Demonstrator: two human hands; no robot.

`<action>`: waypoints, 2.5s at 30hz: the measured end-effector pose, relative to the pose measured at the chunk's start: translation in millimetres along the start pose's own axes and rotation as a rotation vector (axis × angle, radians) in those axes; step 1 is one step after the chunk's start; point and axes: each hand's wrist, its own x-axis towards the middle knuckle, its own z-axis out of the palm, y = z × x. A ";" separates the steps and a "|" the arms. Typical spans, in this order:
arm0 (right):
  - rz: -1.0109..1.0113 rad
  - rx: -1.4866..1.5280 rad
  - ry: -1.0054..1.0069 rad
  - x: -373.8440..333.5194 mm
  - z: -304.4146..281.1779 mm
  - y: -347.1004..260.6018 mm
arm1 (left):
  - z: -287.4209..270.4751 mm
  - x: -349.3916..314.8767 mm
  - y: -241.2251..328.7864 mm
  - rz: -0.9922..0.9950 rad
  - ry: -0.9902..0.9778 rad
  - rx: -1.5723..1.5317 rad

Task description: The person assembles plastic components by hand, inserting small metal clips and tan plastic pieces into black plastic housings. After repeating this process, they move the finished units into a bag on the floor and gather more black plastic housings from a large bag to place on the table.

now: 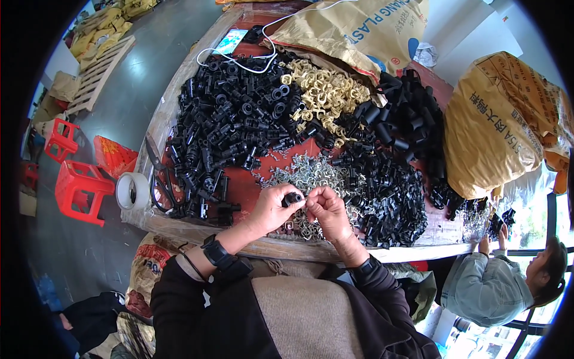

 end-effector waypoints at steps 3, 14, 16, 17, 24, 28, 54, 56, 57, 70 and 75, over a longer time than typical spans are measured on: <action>-0.018 -0.066 -0.008 -0.3 -0.5 0.7 | 0.5 0.0 -4.0 -0.072 -0.027 -0.041; -0.002 -0.119 -0.083 0.2 -4.6 0.4 | -7.1 4.9 -0.4 0.237 -0.117 0.169; -0.029 -0.168 -0.065 -1.4 -3.8 1.5 | -6.8 5.2 -0.9 0.229 -0.128 0.197; -0.057 -0.218 -0.047 -2.4 -3.0 2.0 | -6.2 5.4 -1.6 0.216 -0.106 0.162; -0.647 -1.091 0.014 -1.4 3.3 -2.5 | -2.6 4.0 -12.6 -0.243 -0.086 -0.251; -0.606 -1.067 0.004 1.8 -1.0 -7.3 | -0.9 3.4 -11.6 -0.369 -0.049 -0.549; -0.552 -1.071 0.029 -13.9 7.7 -17.9 | 3.0 -3.5 -0.8 -0.594 -0.186 -0.728; -0.530 -1.027 0.016 -14.3 8.7 -21.2 | -0.7 -3.9 -0.1 -0.616 -0.219 -0.766; -0.510 -0.984 0.007 -14.6 9.1 -24.0 | -2.6 -4.2 0.4 -0.642 -0.231 -0.932; -0.686 -1.275 -0.019 -13.6 10.2 -31.0 | 3.1 -13.9 -9.9 -0.678 -0.266 -1.024; -0.694 -1.338 -0.061 -12.1 10.9 -32.0 | 3.6 -15.5 -12.2 -0.645 -0.299 -0.932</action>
